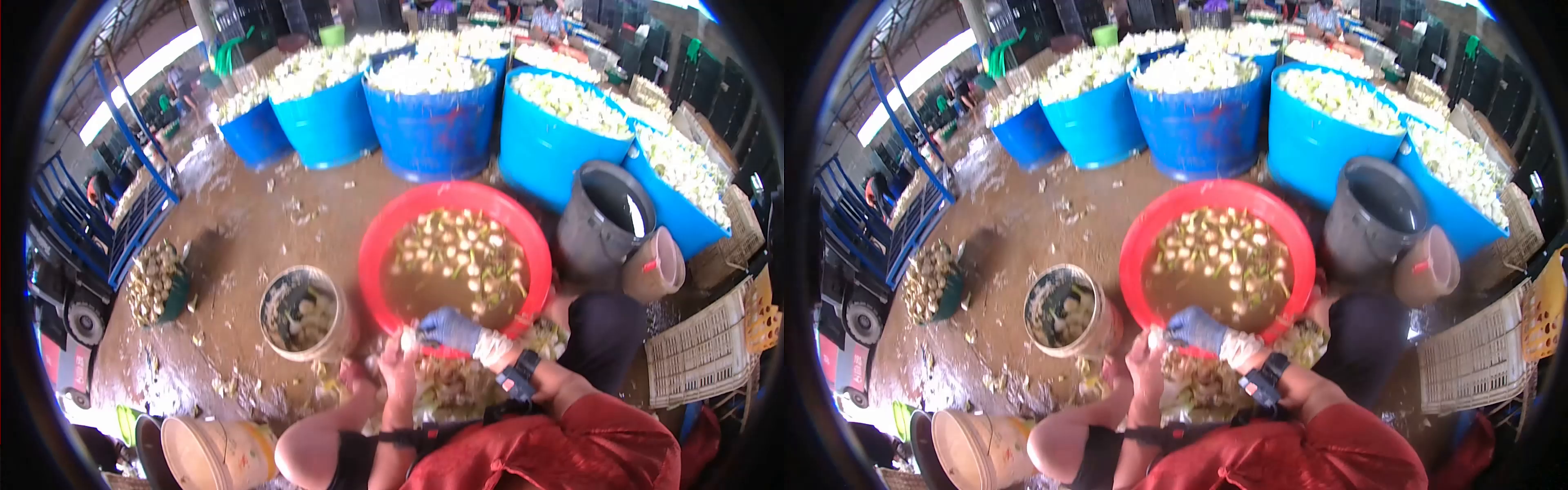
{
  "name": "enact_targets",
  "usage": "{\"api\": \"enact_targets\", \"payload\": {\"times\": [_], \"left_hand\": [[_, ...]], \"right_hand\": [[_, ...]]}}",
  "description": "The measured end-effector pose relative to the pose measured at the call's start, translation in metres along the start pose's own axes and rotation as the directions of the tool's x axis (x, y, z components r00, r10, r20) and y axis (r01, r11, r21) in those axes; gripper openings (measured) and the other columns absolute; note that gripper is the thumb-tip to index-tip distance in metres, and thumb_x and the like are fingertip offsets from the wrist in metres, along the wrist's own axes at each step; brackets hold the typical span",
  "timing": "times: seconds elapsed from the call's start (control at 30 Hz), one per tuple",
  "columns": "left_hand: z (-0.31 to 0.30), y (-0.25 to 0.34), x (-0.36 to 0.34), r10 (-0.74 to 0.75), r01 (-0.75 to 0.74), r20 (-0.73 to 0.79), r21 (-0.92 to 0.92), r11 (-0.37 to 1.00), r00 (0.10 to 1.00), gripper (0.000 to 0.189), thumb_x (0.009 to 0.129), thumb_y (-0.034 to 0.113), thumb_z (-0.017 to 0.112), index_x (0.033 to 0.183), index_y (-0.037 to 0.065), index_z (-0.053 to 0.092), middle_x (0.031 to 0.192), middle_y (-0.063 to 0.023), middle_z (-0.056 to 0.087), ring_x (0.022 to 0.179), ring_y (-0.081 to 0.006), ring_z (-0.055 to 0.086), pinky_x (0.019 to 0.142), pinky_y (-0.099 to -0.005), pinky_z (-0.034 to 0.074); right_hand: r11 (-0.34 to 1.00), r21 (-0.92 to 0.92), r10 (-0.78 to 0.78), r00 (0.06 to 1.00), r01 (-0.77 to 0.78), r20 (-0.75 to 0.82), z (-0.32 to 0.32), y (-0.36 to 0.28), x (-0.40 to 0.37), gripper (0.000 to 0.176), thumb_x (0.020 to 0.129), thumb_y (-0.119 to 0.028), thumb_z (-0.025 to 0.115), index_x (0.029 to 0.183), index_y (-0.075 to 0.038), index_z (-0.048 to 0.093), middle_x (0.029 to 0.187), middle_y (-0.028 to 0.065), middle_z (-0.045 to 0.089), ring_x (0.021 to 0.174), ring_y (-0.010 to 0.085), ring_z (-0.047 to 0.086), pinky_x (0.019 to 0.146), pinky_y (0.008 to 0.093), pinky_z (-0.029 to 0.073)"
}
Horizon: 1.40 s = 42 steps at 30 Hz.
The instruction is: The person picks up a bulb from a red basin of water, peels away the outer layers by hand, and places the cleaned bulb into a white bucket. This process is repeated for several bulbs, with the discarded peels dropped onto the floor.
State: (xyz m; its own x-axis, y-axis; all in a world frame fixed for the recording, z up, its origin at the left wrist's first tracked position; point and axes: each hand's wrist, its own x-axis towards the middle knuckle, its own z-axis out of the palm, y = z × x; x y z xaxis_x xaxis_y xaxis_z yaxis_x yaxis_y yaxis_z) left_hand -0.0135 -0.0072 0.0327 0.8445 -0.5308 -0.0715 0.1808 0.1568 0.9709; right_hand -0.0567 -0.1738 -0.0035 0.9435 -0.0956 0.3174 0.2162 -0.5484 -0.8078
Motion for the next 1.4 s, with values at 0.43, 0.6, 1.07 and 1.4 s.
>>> {"api": "enact_targets", "payload": {"times": [0.43, 0.6, 1.07, 1.4], "left_hand": [[-0.006, -0.012, 0.002, 0.152, -0.191, 0.138, 0.334, 0.923, 0.979, 0.036, 0.079, 0.005, 0.061, 0.114, -0.003, 0.059, 0.092, -0.0070, 0.064, 0.084, -0.0119, 0.059, 0.078, -0.0258, 0.047], [-0.005, -0.016, -0.001, 0.145, -0.190, 0.191, 0.244, 0.951, 0.971, 0.039, 0.079, -0.001, 0.056, 0.119, -0.003, 0.056, 0.097, -0.0056, 0.063, 0.088, -0.0103, 0.058, 0.079, -0.0254, 0.047], [0.017, -0.004, -0.002, -0.199, 0.182, 0.044, 0.249, 0.951, 0.979, 0.040, 0.085, 0.019, 0.063, 0.118, -0.002, 0.058, 0.096, -0.0050, 0.062, 0.076, -0.0112, 0.057, 0.056, -0.0257, 0.049], [0.001, -0.025, 0.009, -0.129, 0.328, 0.347, -0.610, 0.721, 0.929, 0.040, 0.086, 0.033, 0.053, 0.109, 0.001, 0.056, 0.106, -0.0207, 0.062, 0.096, -0.0323, 0.061, 0.074, -0.0369, 0.052]], "right_hand": [[0.882, 0.038, 0.470, 0.882, -0.470, 0.014, 0.007, -0.006, -0.020, 0.017, 0.078, -0.016, 0.066, 0.084, -0.001, 0.061, 0.075, 0.0171, 0.062, 0.066, 0.0281, 0.060, 0.064, 0.0379, 0.047], [0.985, -0.165, -0.011, 0.979, 0.045, 0.204, -0.006, -0.005, -0.032, 0.028, 0.069, -0.018, 0.076, 0.089, -0.003, 0.061, 0.091, 0.0150, 0.062, 0.079, 0.0300, 0.062, 0.068, 0.0391, 0.050], [0.969, -0.232, 0.041, 0.980, -0.086, -0.194, -0.004, -0.002, -0.025, 0.024, 0.079, -0.026, 0.062, 0.071, -0.004, 0.055, 0.071, 0.0170, 0.056, 0.065, 0.0366, 0.055, 0.060, 0.0431, 0.045], [0.794, 0.172, 0.607, 0.740, -0.583, -0.290, -0.010, 0.015, -0.042, 0.005, 0.080, -0.004, 0.057, 0.077, 0.000, 0.060, 0.065, 0.0133, 0.061, 0.054, 0.0212, 0.060, 0.053, 0.0332, 0.048]]}}
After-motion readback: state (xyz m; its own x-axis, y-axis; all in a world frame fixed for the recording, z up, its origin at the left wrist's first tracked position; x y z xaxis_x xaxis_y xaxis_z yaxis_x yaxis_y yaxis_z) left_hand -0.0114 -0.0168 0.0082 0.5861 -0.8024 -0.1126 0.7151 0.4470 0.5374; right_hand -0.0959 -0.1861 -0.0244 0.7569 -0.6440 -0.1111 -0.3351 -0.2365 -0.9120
